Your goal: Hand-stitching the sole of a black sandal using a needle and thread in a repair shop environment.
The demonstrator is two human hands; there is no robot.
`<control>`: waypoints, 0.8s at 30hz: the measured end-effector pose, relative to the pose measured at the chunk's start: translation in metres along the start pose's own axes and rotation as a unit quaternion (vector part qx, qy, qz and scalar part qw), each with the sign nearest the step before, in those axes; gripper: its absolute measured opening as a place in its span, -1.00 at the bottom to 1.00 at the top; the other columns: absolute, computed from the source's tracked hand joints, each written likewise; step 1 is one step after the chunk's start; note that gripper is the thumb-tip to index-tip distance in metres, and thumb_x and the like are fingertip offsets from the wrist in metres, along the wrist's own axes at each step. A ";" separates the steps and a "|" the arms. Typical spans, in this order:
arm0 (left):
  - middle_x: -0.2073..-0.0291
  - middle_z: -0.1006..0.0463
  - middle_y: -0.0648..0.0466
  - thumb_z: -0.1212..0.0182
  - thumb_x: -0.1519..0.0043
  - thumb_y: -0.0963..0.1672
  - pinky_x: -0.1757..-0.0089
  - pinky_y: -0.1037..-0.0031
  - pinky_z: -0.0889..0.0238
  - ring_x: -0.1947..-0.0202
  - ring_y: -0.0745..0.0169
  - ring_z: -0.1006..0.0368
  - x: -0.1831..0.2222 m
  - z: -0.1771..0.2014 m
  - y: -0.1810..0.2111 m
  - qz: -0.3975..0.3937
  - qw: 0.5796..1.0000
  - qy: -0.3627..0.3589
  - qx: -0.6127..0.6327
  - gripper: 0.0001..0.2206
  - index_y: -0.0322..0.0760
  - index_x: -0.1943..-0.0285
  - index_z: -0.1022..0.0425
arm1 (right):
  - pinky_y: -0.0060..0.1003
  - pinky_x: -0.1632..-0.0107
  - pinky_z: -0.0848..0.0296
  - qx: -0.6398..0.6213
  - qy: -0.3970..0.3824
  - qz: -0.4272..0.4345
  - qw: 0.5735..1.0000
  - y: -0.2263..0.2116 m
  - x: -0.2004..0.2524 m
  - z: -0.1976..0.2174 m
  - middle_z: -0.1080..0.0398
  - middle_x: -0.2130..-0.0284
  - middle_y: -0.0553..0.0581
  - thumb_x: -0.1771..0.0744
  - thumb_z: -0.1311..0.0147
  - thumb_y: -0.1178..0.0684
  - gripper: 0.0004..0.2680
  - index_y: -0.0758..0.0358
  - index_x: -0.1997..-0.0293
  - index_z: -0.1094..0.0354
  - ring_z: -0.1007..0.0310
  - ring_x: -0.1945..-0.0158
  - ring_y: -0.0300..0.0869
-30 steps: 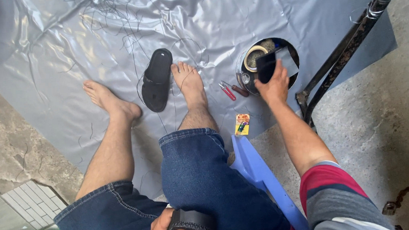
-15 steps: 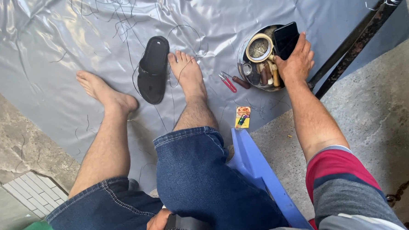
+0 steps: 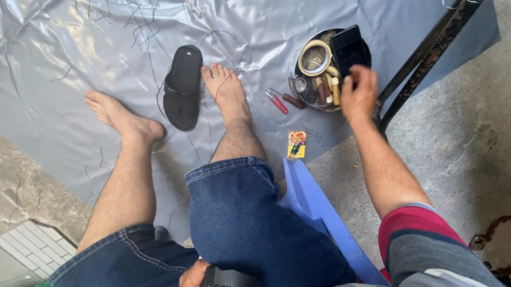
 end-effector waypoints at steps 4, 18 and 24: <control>-0.38 0.23 0.11 0.46 -0.23 0.15 -0.25 0.24 0.58 -0.38 0.17 0.38 0.000 0.000 -0.001 0.004 1.000 0.006 0.003 -0.42 -0.07 -0.39 0.17 | -0.18 0.18 -0.32 0.013 -0.040 -0.027 0.999 0.010 0.038 -0.034 -0.29 0.47 0.08 -0.19 -0.08 0.19 -0.89 0.10 0.31 -0.30 -0.36 0.32 0.01; -0.37 0.21 0.17 0.42 -0.23 0.16 -0.25 0.23 0.61 -0.38 0.21 0.39 -0.008 0.002 -0.009 0.005 0.999 0.019 0.032 -0.42 -0.05 -0.39 0.15 | -0.09 0.06 -0.23 0.083 0.052 -0.073 0.992 0.006 0.036 -0.005 -0.22 0.26 0.06 -0.12 -0.20 0.12 -0.66 0.00 0.07 -0.24 -0.21 0.17 0.03; -0.38 0.24 0.11 0.44 -0.24 0.15 -0.26 0.24 0.59 -0.38 0.14 0.41 -0.001 0.002 -0.002 0.001 1.000 0.016 0.023 -0.41 -0.09 -0.40 0.17 | 0.10 -0.08 -0.09 0.166 -0.119 -0.170 0.964 0.030 -0.001 -0.024 0.07 -0.14 0.25 -0.15 -0.33 -0.06 -0.27 0.16 -0.32 0.26 0.04 -0.14 0.13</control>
Point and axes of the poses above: each hand's wrist, its own x-axis away from the middle knuckle, its own z-axis out of the back of the hand, y = z × x, the point moved 7 cm from there along -x, towards the middle knuckle
